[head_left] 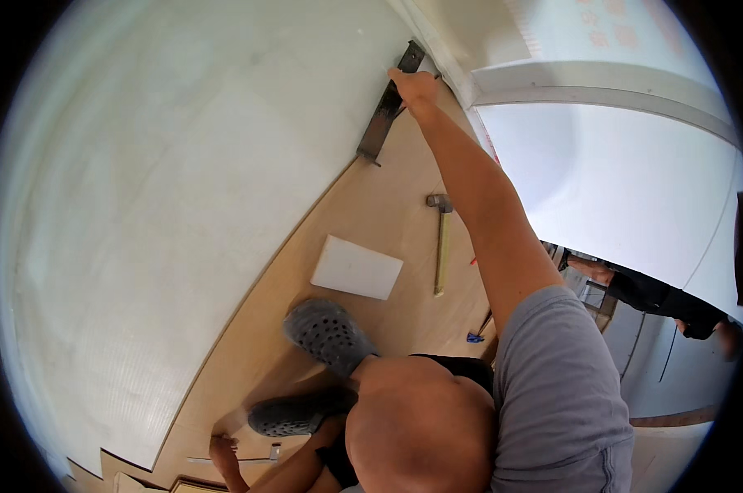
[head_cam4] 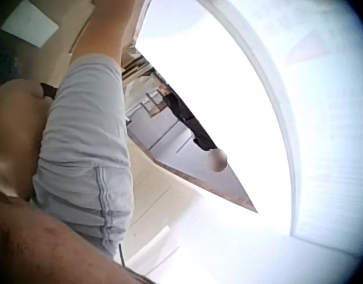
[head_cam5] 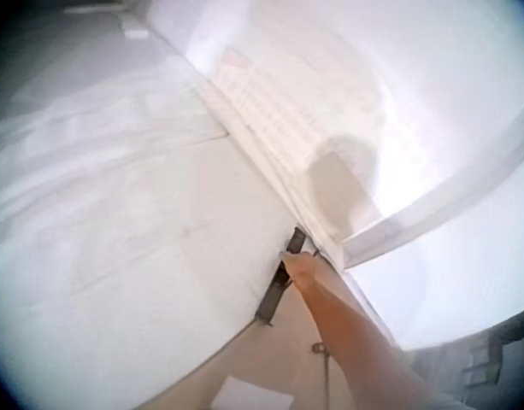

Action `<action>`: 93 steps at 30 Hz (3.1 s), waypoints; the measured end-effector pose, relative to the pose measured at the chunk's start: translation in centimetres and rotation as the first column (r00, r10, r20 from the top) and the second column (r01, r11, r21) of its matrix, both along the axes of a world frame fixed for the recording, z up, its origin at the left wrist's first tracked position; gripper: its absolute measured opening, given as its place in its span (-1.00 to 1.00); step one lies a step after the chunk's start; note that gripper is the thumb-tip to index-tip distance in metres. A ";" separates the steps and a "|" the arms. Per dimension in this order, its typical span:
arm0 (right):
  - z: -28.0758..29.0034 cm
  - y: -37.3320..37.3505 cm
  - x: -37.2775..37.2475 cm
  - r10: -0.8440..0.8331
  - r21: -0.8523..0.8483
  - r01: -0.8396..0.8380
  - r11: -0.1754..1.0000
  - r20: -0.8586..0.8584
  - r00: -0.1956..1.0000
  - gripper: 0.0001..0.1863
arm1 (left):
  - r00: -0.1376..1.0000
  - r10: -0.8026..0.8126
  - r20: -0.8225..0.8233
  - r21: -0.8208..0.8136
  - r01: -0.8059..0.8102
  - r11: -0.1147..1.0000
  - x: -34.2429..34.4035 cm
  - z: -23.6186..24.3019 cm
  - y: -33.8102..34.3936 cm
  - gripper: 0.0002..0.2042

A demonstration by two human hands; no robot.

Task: The person fits floor boards together, marks them with a pencil, uses a tapping block and hammer to join them, and uses a crowbar to pry boards into position near the wall.

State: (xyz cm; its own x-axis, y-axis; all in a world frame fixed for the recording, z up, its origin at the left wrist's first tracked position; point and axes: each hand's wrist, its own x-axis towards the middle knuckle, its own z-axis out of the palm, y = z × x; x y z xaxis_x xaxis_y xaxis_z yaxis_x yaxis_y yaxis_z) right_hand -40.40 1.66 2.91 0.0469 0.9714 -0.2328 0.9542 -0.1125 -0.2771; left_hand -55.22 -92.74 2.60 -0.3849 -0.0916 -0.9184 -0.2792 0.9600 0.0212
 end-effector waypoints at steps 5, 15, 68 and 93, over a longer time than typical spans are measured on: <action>1.1 -1.3 4.6 -0.034 0.008 0.037 0.999 -0.242 0.970 -0.45 | 0.997 -0.017 -0.072 0.059 0.021 0.998 0.9 1.2 2.1 -0.78; -2.7 -6.1 10.4 -0.031 -0.111 0.002 0.994 -0.259 0.965 -0.46 | 0.956 -0.217 -0.196 0.054 0.232 0.971 4.3 1.7 -1.8 -0.66; 12.9 -61.3 -26.7 0.785 -0.335 -0.773 -0.539 -0.532 -0.317 -0.67 | -0.221 0.840 0.496 0.646 -0.552 -0.527 4.5 5.4 -9.8 -0.75; 14.7 -53.6 -22.0 0.432 -0.252 -0.912 0.323 -0.818 0.379 -0.78 | -0.191 0.630 0.753 0.658 0.185 -0.730 -2.3 -2.1 -18.3 -0.66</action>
State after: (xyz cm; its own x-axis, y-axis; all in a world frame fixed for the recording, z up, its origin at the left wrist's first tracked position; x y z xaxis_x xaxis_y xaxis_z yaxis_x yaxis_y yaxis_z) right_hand -62.37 -51.90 17.65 -0.9044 0.1378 -0.4037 0.4215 0.1424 -0.8956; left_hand -57.54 -111.02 0.53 -0.8286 -0.4190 -0.3714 0.2514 -0.8711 0.4219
